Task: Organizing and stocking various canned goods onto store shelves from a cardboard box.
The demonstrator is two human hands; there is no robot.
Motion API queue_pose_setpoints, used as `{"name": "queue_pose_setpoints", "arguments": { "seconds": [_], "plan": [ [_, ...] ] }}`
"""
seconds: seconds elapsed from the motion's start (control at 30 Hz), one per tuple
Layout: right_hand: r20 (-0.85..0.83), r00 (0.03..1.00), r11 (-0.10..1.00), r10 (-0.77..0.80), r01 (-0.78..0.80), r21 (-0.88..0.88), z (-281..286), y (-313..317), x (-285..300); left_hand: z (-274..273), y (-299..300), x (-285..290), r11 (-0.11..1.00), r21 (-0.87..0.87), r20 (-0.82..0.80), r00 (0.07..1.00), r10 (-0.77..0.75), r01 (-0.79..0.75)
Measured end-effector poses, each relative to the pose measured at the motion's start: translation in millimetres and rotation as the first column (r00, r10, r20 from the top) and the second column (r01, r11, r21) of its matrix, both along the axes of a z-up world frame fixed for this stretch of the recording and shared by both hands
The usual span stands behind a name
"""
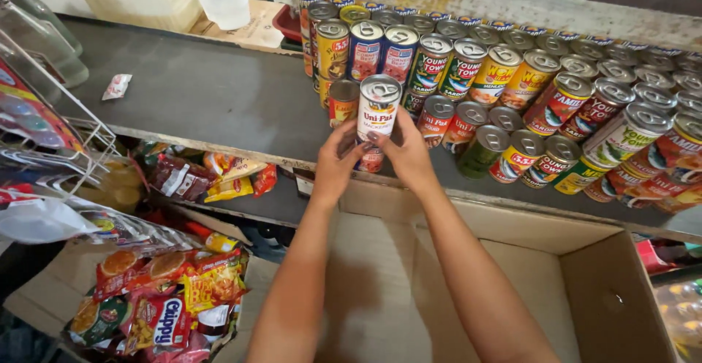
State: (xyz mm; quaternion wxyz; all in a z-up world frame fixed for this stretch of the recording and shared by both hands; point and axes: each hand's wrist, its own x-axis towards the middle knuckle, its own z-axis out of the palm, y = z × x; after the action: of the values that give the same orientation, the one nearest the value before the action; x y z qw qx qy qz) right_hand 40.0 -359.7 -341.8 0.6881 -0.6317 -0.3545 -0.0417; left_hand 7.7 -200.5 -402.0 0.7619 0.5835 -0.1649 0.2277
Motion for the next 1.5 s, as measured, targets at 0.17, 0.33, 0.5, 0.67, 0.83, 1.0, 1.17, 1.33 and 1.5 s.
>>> {"name": "queue_pose_setpoints", "arguments": {
  "seconds": [0.17, 0.33, 0.5, 0.67, 0.83, 1.0, 1.17, 1.33, 1.5],
  "plan": [
    [-0.061, 0.996, 0.998, 0.066, -0.065, 0.018, 0.6, -0.7, -0.7, 3.1, 1.1, -3.1, 0.999, 0.013, -0.025, 0.999, 0.040, -0.039],
    [-0.167, 0.978, 0.992, 0.127, -0.124, 0.033, -29.8, -13.6, 22.4, 2.5, 3.6, -2.7, 0.999, 0.014, -0.009, 0.999, 0.031, -0.031],
    [-0.210, 0.962, 0.983, 0.176, -0.159, 0.095, -35.9, -17.1, 21.0, 6.0, 3.4, -0.9, 0.999, -0.013, -0.015, 0.999, 0.042, -0.043],
    [-0.150, 0.982, 0.984, 0.113, -0.090, 0.153, -44.5, -13.2, 28.6, 8.8, 2.5, -3.3, 0.991, 0.000, -0.038, 0.990, 0.135, -0.135],
    [-0.094, 0.995, 0.999, -0.015, 0.019, 0.046, 26.4, -23.9, -15.7, 57.1, 0.1, -31.3, 0.970, 0.116, 0.058, 0.976, 0.210, -0.216],
    [-0.005, 1.000, 0.997, -0.019, 0.019, 0.069, 124.4, -34.9, -66.3, 158.9, -6.3, -77.5, 0.986, 0.062, 0.219, 0.966, 0.137, -0.154],
    [0.037, 0.998, 0.997, -0.060, 0.058, 0.052, 238.2, -42.9, -108.4, 275.1, -17.5, -118.5, 0.958, 0.120, 0.264, 0.938, 0.224, -0.262],
    [0.214, 0.976, 0.988, 0.034, -0.065, 0.139, 310.4, -24.4, -52.1, 359.9, 2.7, -69.3, 0.925, 0.217, 0.322, 0.917, 0.235, -0.313],
    [0.154, 0.980, 0.964, 0.126, -0.158, 0.215, 329.9, -3.9, 18.6, 383.4, 21.8, -6.5, 0.959, 0.199, 0.322, 0.938, 0.131, -0.202]
  ]
}}
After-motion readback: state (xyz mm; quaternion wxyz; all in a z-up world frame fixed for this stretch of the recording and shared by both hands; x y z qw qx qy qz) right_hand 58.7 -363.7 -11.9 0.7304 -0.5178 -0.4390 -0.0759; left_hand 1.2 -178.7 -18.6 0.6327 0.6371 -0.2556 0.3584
